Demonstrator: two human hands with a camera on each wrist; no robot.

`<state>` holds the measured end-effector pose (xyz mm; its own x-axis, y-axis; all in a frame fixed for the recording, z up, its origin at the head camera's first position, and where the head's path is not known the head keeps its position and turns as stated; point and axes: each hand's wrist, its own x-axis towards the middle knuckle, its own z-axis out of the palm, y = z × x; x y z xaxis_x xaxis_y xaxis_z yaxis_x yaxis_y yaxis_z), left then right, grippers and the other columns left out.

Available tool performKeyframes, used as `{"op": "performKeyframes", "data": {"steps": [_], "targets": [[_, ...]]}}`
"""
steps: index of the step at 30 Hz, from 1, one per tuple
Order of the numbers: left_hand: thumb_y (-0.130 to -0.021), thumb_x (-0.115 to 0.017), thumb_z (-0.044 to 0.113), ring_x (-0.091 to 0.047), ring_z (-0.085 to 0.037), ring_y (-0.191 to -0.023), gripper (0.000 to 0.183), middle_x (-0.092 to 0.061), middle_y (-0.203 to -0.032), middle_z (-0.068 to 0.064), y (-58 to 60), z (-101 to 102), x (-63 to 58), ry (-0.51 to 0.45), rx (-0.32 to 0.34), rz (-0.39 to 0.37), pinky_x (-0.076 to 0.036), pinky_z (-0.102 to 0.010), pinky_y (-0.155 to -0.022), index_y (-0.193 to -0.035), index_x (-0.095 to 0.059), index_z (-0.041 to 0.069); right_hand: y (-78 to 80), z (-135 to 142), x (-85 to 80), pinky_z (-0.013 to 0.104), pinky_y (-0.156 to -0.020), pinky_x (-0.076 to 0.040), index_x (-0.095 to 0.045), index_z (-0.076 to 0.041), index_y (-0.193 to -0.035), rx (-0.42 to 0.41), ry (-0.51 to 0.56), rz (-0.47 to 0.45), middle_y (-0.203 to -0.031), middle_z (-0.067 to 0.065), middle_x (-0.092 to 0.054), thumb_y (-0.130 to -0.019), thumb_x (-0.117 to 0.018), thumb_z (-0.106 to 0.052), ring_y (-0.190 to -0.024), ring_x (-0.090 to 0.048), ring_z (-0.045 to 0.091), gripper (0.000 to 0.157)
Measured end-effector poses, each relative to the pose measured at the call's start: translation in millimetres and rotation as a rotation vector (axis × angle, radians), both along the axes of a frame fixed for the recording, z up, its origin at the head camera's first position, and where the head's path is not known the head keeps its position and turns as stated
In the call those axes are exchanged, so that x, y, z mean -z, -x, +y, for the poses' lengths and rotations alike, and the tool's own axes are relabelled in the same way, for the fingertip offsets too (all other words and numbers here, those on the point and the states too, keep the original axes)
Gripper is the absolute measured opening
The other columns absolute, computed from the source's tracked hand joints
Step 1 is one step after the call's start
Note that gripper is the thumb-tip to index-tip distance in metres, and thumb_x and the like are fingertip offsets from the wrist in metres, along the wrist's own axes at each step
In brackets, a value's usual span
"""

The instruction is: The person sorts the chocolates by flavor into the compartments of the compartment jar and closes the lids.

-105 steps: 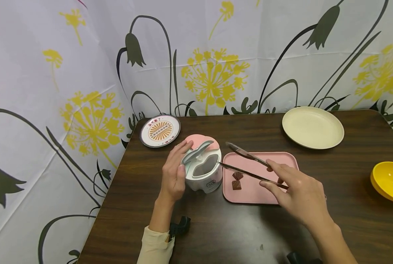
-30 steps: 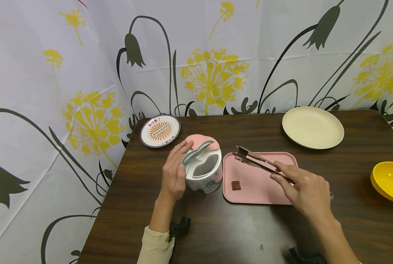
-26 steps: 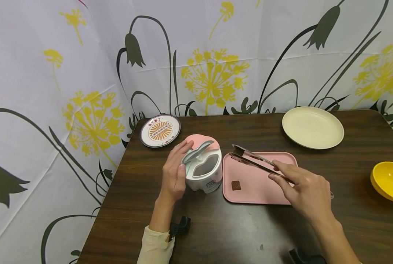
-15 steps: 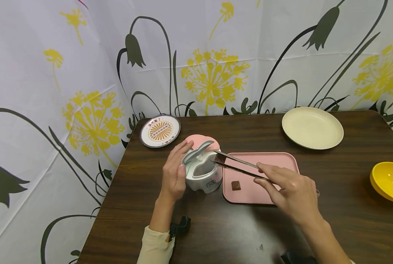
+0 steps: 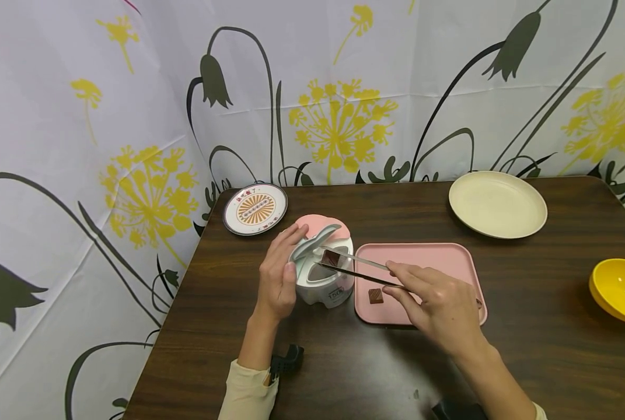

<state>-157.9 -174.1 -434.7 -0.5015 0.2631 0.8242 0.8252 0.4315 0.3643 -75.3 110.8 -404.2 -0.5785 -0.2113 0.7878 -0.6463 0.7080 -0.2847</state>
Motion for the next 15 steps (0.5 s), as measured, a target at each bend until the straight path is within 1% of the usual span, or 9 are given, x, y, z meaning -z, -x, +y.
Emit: {"op": "performKeyframes", "data": {"steps": [6, 15], "targets": [[-0.091, -0.027, 0.018, -0.05, -0.041, -0.126, 0.052, -0.061, -0.129, -0.02, 0.2, -0.3, -0.6, 0.005, -0.002, 0.005, -0.035, -0.055, -0.106, -0.117, -0.065, -0.007, -1.2, 0.4, -1.7, 0.034, -0.049, -0.05, -0.075, -0.014, -0.114, 0.004, -0.014, -0.018, -0.099, -0.003, -0.075, -0.094, -0.06, -0.043, -0.074, -0.071, 0.015, 0.038], [-0.09, -0.028, 0.018, -0.051, -0.041, -0.125, 0.052, -0.061, -0.129, -0.02, -0.6, 0.5, -1.0, 0.005, -0.005, 0.007, -0.034, -0.053, -0.107, -0.117, -0.065, -0.007, -4.2, 3.6, -3.5, 0.036, -0.057, -0.053, -0.073, -0.013, -0.118, 0.012, -0.047, -0.088, -0.101, -0.001, -0.074, -0.089, -0.069, -0.039, -0.081, -0.071, 0.017, 0.039]]}}
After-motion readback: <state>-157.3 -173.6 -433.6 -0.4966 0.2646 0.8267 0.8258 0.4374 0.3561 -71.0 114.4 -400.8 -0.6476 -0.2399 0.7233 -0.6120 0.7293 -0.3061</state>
